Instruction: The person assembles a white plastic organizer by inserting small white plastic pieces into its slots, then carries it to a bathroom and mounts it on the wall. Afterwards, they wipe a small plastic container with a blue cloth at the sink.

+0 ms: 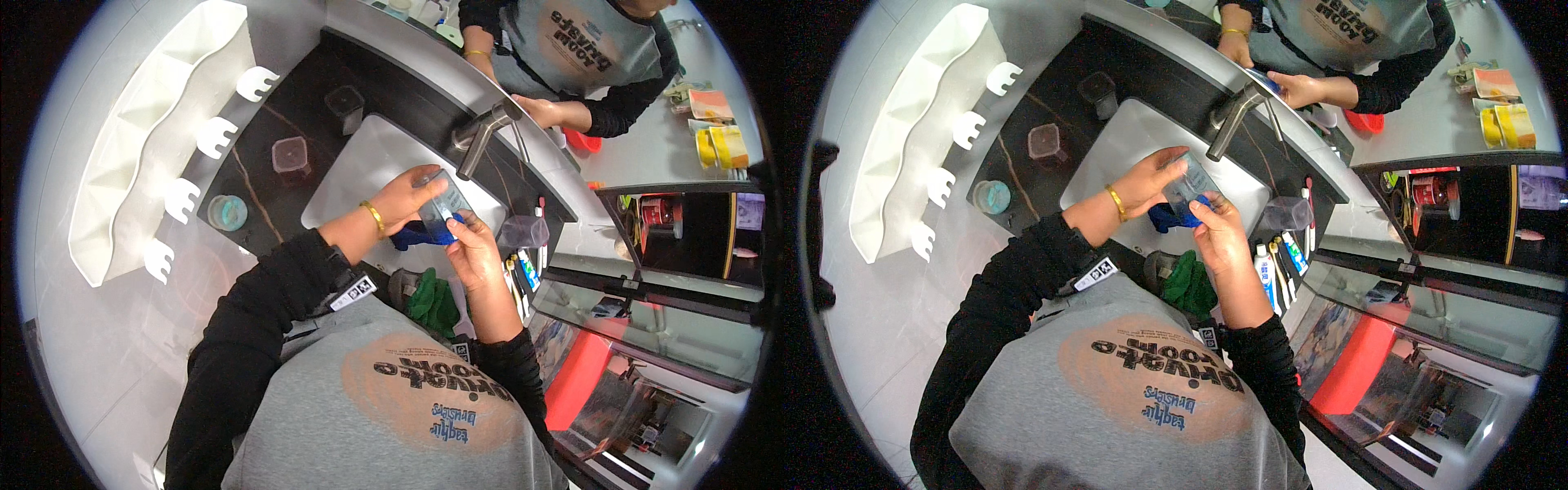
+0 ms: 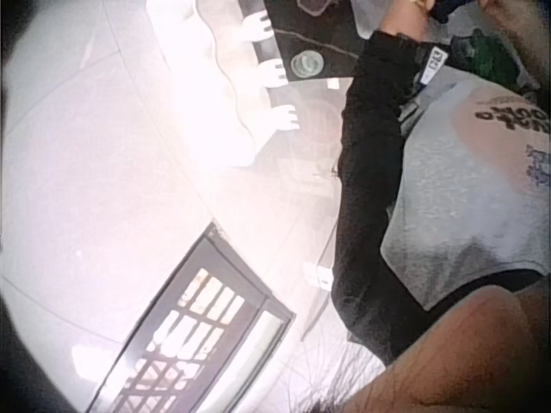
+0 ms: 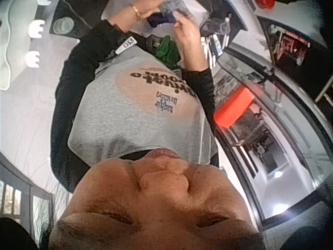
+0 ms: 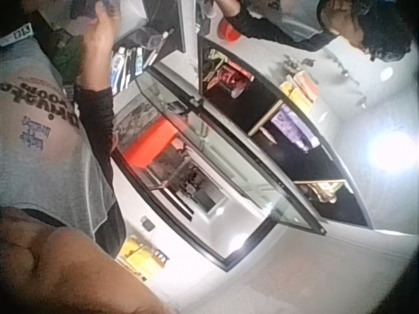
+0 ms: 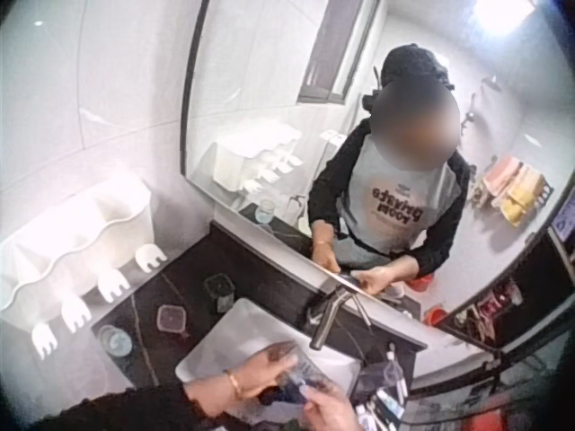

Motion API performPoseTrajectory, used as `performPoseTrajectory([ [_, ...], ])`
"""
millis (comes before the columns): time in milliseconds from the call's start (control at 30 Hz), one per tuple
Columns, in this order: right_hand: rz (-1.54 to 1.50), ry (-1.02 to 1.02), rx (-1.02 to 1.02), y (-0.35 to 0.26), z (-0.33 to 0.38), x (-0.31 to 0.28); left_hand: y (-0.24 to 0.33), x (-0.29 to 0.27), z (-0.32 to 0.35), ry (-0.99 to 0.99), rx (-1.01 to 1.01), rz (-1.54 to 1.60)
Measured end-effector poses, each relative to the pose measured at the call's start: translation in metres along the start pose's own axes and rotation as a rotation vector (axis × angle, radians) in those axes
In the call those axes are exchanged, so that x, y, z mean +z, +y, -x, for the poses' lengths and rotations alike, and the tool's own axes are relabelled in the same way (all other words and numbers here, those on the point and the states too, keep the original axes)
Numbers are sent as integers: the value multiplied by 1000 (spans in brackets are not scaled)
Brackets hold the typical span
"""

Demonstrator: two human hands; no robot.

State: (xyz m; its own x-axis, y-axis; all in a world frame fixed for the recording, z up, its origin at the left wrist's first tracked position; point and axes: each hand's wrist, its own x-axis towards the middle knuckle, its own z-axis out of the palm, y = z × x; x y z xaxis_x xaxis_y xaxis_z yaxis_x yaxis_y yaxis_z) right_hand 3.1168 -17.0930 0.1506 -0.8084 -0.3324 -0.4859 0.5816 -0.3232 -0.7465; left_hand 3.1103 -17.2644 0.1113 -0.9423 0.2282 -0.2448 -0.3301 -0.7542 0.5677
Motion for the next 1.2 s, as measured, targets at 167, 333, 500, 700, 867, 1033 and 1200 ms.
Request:
performPoseTrajectory([
  [167, 360, 280, 6, -16, -4, -13, -6, -14, -3, 67, 180, -799],
  [333, 0, 300, -175, -13, 5, 1, 9, -32, 13, 354, 274, -614],
  [500, 762, -39, -724, 4, 11, 40, -2, -3, 18, 428, 288, -528],
  [700, 1181, 32, -1091, 7, -13, 30, -8, 29, 25, 396, 15, -100],
  [867, 1125, 307, -974, 11, -28, 20, -1, 20, 32, 298, -25, -85],
  [1033, 1098, 373, -920, 20, -22, 36, -20, 25, 22, 379, 15, -181],
  [1200, 1182, 108, -925, 11, -21, 17, -27, 26, 18, 386, -34, -154],
])
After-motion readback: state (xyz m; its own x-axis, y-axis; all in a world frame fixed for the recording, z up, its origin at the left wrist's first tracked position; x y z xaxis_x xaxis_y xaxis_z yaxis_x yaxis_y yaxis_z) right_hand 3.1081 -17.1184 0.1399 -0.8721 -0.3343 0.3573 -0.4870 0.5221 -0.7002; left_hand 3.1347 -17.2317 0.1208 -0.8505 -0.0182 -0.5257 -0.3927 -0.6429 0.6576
